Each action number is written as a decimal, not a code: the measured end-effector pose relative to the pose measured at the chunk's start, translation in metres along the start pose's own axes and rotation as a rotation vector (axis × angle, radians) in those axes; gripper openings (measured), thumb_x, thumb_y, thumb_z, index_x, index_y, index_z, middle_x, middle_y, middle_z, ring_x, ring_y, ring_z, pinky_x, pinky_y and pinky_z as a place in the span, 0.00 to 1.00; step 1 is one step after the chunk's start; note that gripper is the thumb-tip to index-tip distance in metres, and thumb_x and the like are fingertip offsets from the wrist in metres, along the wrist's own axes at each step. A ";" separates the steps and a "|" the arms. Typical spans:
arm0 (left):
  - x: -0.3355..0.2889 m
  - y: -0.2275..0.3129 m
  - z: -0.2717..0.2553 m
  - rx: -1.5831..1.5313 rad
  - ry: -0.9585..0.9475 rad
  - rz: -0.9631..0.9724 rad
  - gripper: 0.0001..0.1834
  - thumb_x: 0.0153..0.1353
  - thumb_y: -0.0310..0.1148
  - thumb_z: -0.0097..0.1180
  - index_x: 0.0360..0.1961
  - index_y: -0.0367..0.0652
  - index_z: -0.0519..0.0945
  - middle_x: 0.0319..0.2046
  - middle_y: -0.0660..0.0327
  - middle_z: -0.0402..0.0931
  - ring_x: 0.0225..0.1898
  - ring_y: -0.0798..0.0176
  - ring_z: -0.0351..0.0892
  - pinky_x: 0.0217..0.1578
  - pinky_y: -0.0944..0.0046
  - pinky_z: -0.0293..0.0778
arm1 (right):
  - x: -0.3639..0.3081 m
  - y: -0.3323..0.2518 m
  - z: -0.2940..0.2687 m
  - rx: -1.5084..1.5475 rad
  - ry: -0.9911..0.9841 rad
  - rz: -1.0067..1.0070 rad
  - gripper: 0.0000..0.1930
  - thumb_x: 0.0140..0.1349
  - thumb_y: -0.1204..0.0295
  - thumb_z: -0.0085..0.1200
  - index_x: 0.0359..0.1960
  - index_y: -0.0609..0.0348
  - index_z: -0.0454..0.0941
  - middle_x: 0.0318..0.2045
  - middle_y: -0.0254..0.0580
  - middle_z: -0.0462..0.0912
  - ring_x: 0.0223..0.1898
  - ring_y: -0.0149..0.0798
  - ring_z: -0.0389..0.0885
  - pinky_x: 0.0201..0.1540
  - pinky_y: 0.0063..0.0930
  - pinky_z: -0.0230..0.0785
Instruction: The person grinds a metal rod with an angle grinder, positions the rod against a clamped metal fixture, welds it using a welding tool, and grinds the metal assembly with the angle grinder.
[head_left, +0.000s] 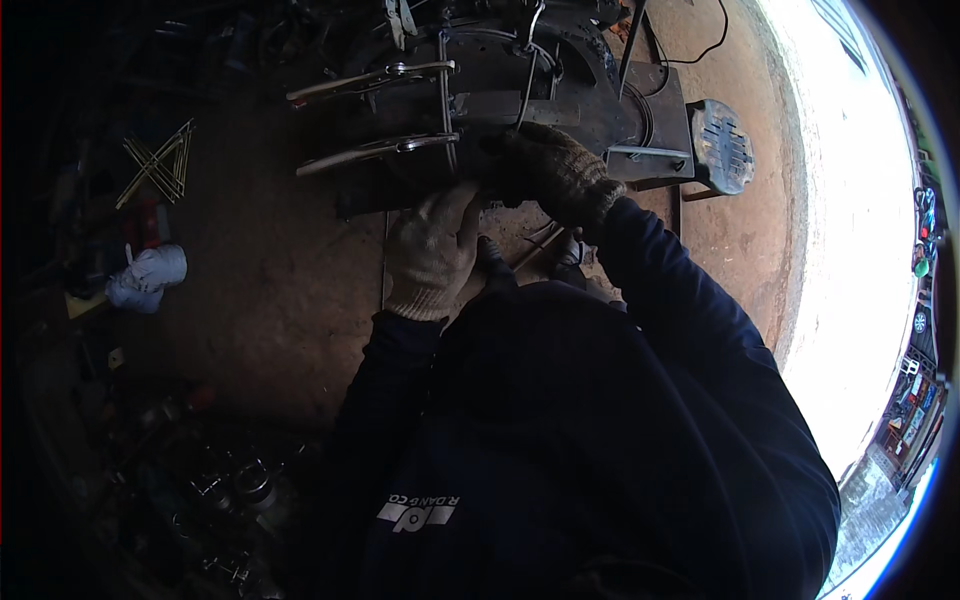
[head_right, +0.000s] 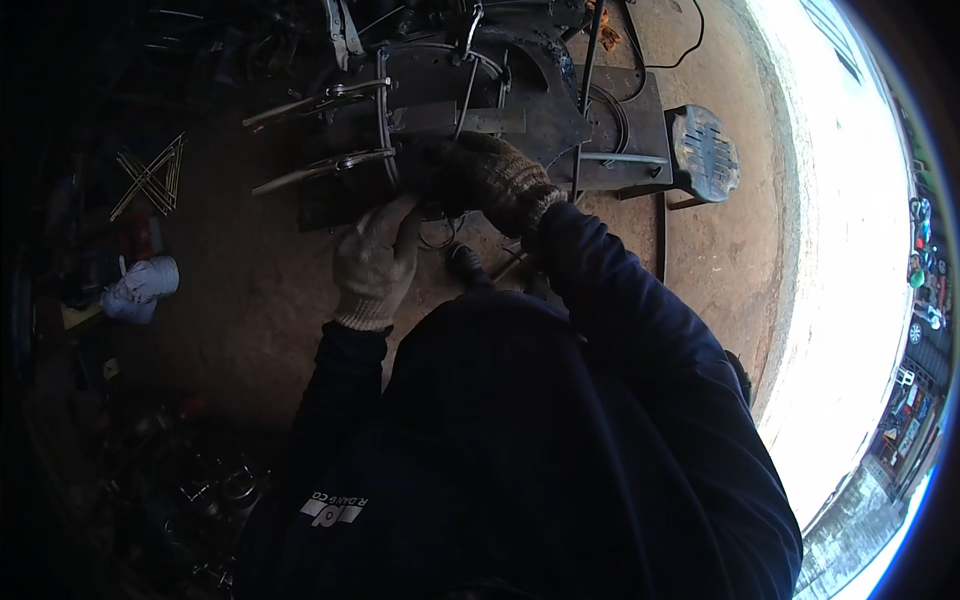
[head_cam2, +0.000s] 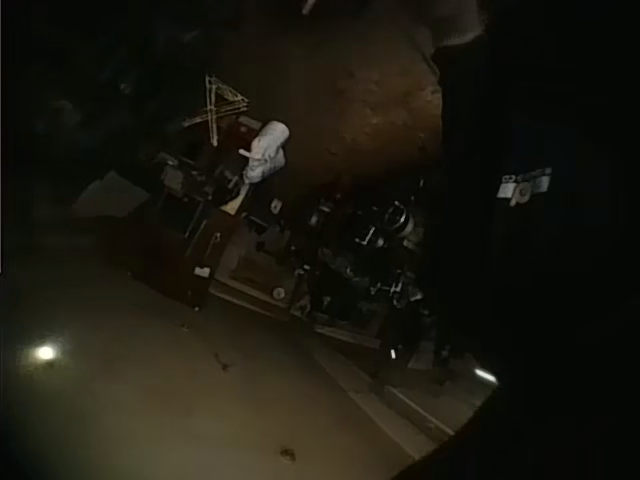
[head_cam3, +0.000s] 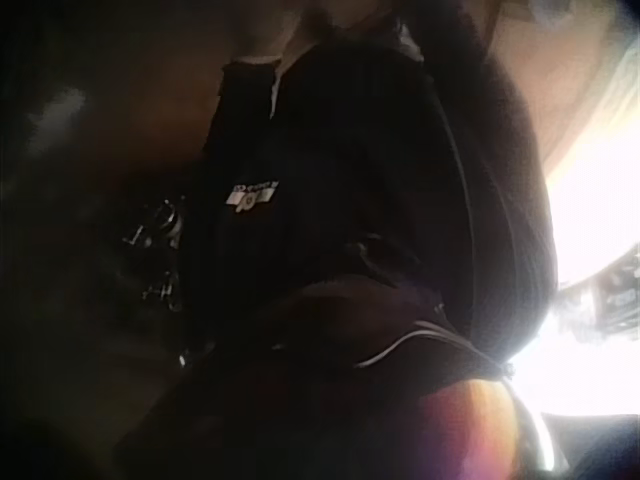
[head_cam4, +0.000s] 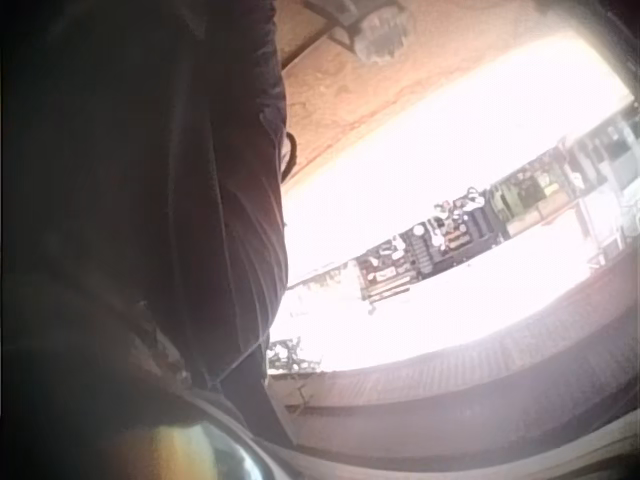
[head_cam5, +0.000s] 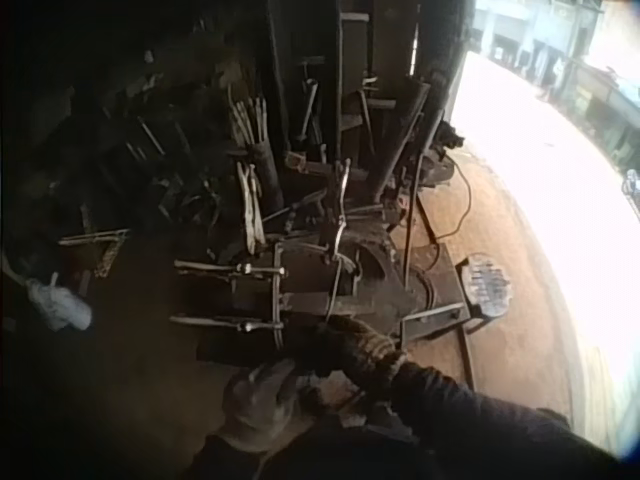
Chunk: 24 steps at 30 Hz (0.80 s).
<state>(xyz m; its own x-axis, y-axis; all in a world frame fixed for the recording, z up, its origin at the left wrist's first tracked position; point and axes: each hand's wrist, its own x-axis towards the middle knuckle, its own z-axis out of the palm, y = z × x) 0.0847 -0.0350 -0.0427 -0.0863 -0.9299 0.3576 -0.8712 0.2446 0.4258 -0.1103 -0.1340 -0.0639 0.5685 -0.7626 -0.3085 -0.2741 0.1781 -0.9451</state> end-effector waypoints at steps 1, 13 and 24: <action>0.002 -0.003 -0.007 -0.076 0.005 -0.002 0.11 0.62 0.29 0.64 0.46 0.44 0.84 0.38 0.56 0.86 0.38 0.53 0.87 0.36 0.59 0.84 | -0.001 0.003 -0.002 0.144 0.042 0.003 0.22 0.77 0.58 0.45 0.64 0.58 0.73 0.54 0.47 0.79 0.48 0.40 0.84 0.51 0.32 0.77; -0.011 -0.002 -0.034 -0.604 -0.216 -0.159 0.11 0.66 0.27 0.63 0.49 0.38 0.81 0.44 0.56 0.82 0.37 0.63 0.86 0.35 0.64 0.83 | -0.065 -0.001 0.009 0.657 0.075 -0.211 0.26 0.73 0.63 0.52 0.69 0.62 0.66 0.41 0.39 0.82 0.41 0.39 0.83 0.46 0.35 0.77; 0.026 0.044 -0.005 -1.285 -0.142 -0.481 0.12 0.75 0.32 0.53 0.50 0.35 0.80 0.43 0.59 0.84 0.47 0.68 0.82 0.48 0.67 0.78 | -0.101 0.007 0.017 0.619 0.055 0.024 0.33 0.65 0.57 0.63 0.66 0.64 0.69 0.51 0.45 0.80 0.51 0.42 0.80 0.54 0.40 0.75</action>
<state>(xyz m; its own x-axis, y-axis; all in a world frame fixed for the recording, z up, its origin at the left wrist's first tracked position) 0.0461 -0.0469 -0.0109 -0.0225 -0.9951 -0.0962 0.2189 -0.0988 0.9707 -0.1567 -0.0455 -0.0408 0.5226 -0.7817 -0.3403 0.2236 0.5108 -0.8301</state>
